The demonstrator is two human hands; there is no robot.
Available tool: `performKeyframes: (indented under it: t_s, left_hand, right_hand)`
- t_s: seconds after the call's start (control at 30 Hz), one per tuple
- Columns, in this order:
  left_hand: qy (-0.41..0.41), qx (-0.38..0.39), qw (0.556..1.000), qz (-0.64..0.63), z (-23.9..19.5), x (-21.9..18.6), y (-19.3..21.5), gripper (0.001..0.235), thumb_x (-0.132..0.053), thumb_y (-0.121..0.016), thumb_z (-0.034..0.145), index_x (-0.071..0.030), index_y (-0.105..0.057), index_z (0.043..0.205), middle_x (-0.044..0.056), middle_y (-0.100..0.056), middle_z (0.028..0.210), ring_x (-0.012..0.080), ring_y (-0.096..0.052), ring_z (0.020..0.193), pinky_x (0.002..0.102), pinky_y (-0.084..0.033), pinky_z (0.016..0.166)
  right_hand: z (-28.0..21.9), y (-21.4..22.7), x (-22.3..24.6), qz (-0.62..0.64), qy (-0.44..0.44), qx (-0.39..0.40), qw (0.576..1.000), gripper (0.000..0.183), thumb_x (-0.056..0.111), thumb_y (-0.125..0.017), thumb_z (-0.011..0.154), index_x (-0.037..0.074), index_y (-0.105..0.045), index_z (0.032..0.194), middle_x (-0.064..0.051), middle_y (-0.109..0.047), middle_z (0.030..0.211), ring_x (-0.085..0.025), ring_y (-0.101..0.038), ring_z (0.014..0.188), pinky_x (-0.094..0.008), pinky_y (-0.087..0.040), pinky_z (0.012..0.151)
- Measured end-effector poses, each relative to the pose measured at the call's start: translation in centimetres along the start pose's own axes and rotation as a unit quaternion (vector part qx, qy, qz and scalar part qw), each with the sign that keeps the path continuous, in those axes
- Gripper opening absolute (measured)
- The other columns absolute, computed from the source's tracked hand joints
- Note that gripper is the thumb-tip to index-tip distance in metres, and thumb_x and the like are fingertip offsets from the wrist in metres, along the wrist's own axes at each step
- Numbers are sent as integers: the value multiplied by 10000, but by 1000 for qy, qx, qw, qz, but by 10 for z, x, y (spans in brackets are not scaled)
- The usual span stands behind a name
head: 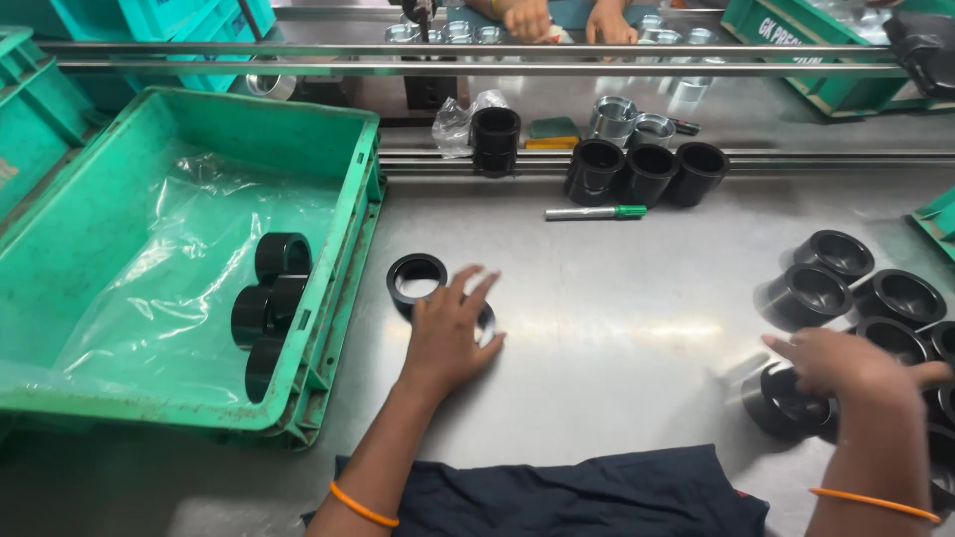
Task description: Inspecting and sorting black cylindrical metal components in a factory setting.
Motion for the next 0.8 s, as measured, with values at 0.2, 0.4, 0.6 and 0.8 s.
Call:
performKeyframes:
  t_s: [0.2,0.4,0.6,0.8]
  left_hand:
    - [60,-103,966,229,6,6,-7,433,-253,-781,799,-208,-666,1214,82,-437,1471,366,-399,1362,647,-293,1009]
    - [73,-60,987,-132,41,-9,-57,443,-370,-712,910,-87,-678,1248,124,-586,1383,367,-404,1321,492,-367,1081]
    - [127,142,754,-629,51,-30,-141,618,-533,-498,1110,38,-731,1070,138,-702,987,227,-620,967,359,-469,974]
    - [42,187,717,-670,25,-68,-99,349,-333,-666,1000,-15,-677,1144,41,-706,1022,111,-641,978,273,-512,935]
  right_hand:
    - [-145,78,124,34,-32,-196,979,549,404,-678,936,239,-628,1457,-79,-772,1269,-298,-703,1215,-894,-79,1077]
    - [-192,139,202,375,266,-242,855,372,215,-620,942,221,-698,1306,-68,-698,1152,-222,-684,1025,-515,-581,987]
    - [-214,129,256,691,417,-3,591,552,-15,-613,771,106,-599,1309,-52,-641,1080,-179,-634,948,-358,-603,752]
    - [-203,119,266,607,360,-141,694,352,75,-561,988,76,-644,1330,-111,-747,992,-187,-683,802,-312,-585,709]
Point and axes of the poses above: each hand's wrist, its own z-axis towards the middle knuckle, its own y-axis out of the back of the hand, x = y × z, the point moved 8 cm from there along z, towards the middle knuckle
